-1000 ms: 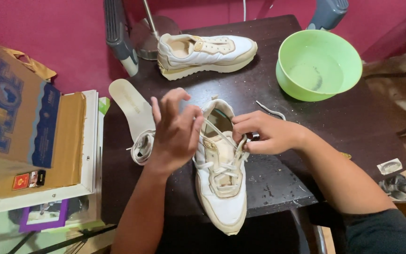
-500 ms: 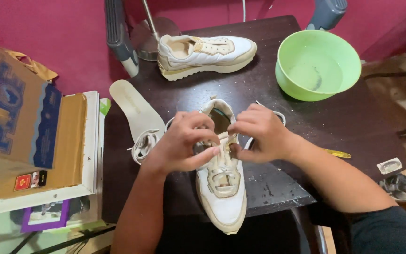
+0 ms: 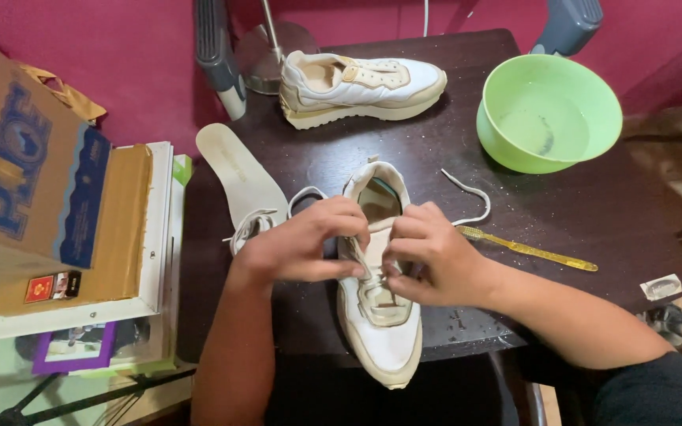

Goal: The person unties the shoelaces of a white sneaker placed on a table. They pull the laces through the eyelets and remove them from the shoe. A second shoe, a green bowl, and a toothbrush are visible on the table.

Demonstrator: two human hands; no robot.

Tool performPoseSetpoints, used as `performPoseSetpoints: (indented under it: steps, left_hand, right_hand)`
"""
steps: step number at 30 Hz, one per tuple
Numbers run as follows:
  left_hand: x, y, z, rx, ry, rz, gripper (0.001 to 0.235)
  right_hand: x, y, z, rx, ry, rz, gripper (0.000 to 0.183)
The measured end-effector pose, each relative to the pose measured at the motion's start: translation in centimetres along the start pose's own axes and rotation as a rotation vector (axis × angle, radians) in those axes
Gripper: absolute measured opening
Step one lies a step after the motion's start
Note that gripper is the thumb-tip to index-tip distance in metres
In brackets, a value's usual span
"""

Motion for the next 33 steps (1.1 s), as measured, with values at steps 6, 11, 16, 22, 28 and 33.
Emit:
performPoseSetpoints:
  steps: [6, 11, 16, 22, 28, 33]
  left_hand:
    - [-0.1, 0.3, -0.3, 0.063, 0.004, 0.155, 0.015]
    - [-1.4, -0.5, 0.2, 0.119, 0.019, 0.261, 0.020]
    - [-1.8, -0.5, 0.9, 0.100, 0.086, 0.203, 0.031]
    - [-2.4, -1.5, 1.3, 0.083, 0.100, 0.096, 0.036]
    - [-2.9, -2.9, 1.1, 0.072, 0.080, 0.102, 0.035]
    - [-3.0, -3.2, 1.2, 0.084, 0.086, 0.154, 0.033]
  right_hand:
    - [3.0, 0.1, 1.1, -0.059, 0.191, -0.306, 0.019]
    - [3.1, 0.5, 1.3, -0.111, 0.064, -0.445, 0.016]
    - [1.6, 0.8, 0.8, -0.107, -0.107, -0.239, 0.009]
    - [0.8, 0.8, 0.0, -0.023, -0.242, -0.265, 0.017]
    - [0.1, 1.5, -0.7, -0.032, -0.158, -0.148, 0.017]
    - [4.0, 2.8, -0.1, -0.187, -0.003, -0.527, 0.019]
Point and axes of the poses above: each hand's wrist, its own z-axis towards the middle knuckle, its own x-axis out of the back of the hand, y = z × x, the point moved 5 cm from there along z, towards the middle knuckle, and after that the axes turned 10 degrees about -z, right-handed, at the moved point
